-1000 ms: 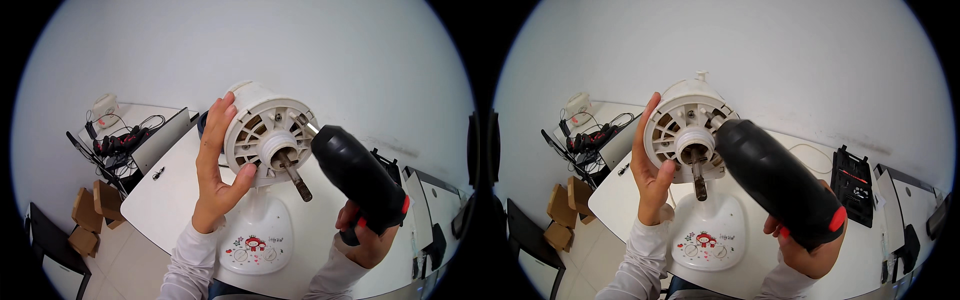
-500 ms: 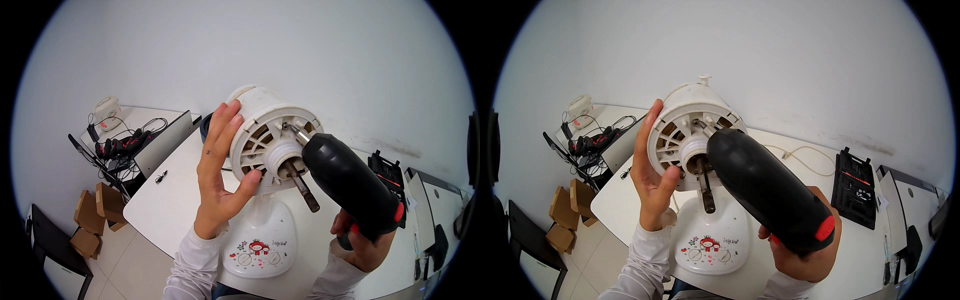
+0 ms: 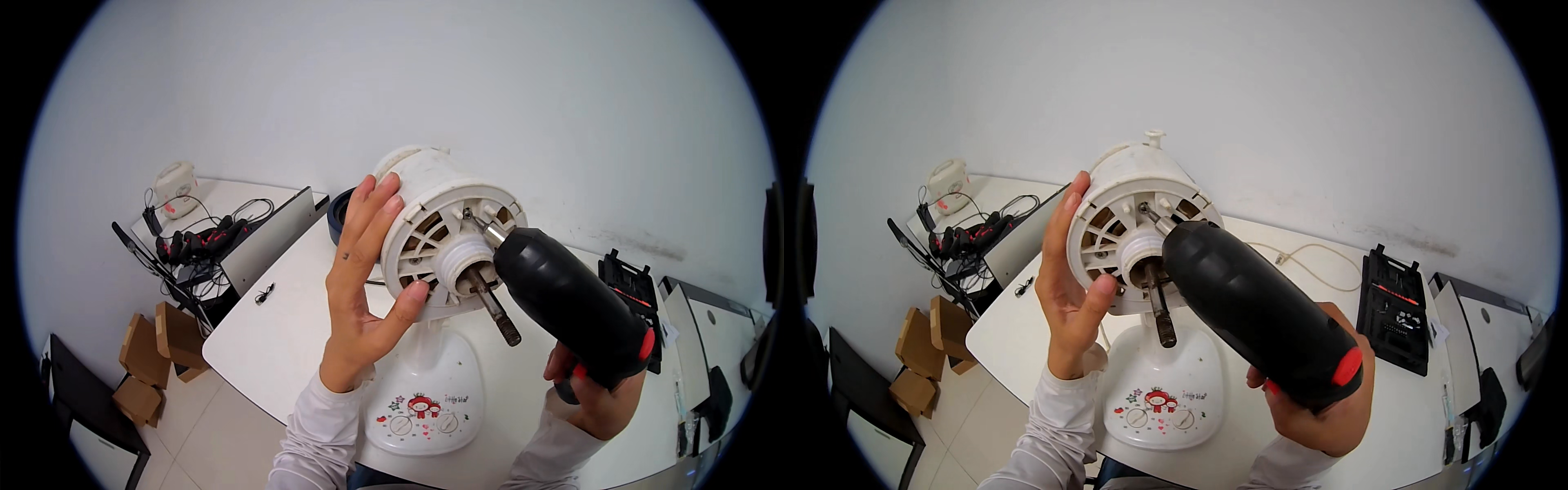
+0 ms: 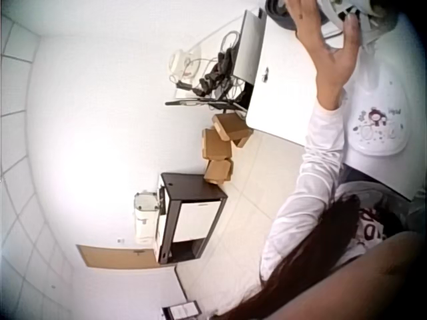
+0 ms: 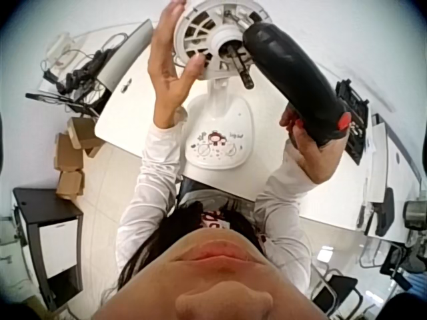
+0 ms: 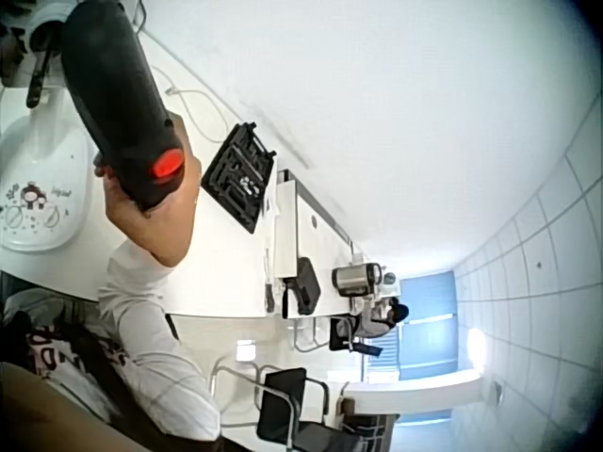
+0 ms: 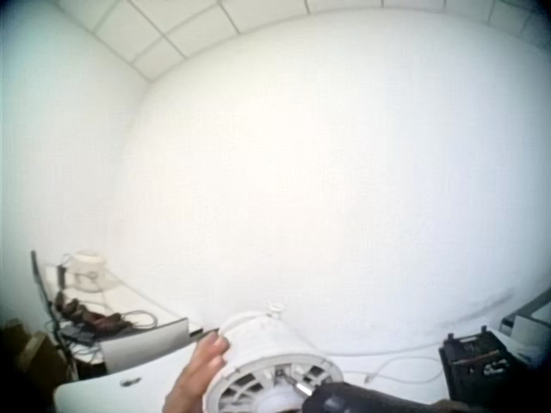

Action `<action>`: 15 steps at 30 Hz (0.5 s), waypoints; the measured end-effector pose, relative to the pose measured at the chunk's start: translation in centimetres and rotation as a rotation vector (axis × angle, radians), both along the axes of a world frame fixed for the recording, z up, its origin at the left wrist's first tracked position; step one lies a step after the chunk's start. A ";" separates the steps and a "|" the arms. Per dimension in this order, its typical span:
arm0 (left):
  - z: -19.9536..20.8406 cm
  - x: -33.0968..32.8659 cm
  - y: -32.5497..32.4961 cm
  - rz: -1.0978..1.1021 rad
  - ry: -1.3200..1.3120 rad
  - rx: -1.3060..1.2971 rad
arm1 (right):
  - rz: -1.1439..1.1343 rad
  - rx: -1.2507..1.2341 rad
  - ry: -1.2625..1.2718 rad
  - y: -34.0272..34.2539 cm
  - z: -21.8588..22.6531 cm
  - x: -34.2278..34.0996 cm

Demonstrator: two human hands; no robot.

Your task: The person assembles a white table fan by securing the fan head to the base using a cordless drill. They insert screws, tighten them, and then place the drill into a carrying case.

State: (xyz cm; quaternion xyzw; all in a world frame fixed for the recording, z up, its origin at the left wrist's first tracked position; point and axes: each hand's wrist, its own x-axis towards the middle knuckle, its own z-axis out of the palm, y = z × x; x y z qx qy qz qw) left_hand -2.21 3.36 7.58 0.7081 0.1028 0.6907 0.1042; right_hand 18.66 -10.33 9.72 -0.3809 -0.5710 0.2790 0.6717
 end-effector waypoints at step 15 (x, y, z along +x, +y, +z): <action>0.4 -0.5 0.1 0.086 0.033 0.061 | -0.441 0.032 -0.461 -2.0 4.7 -1.7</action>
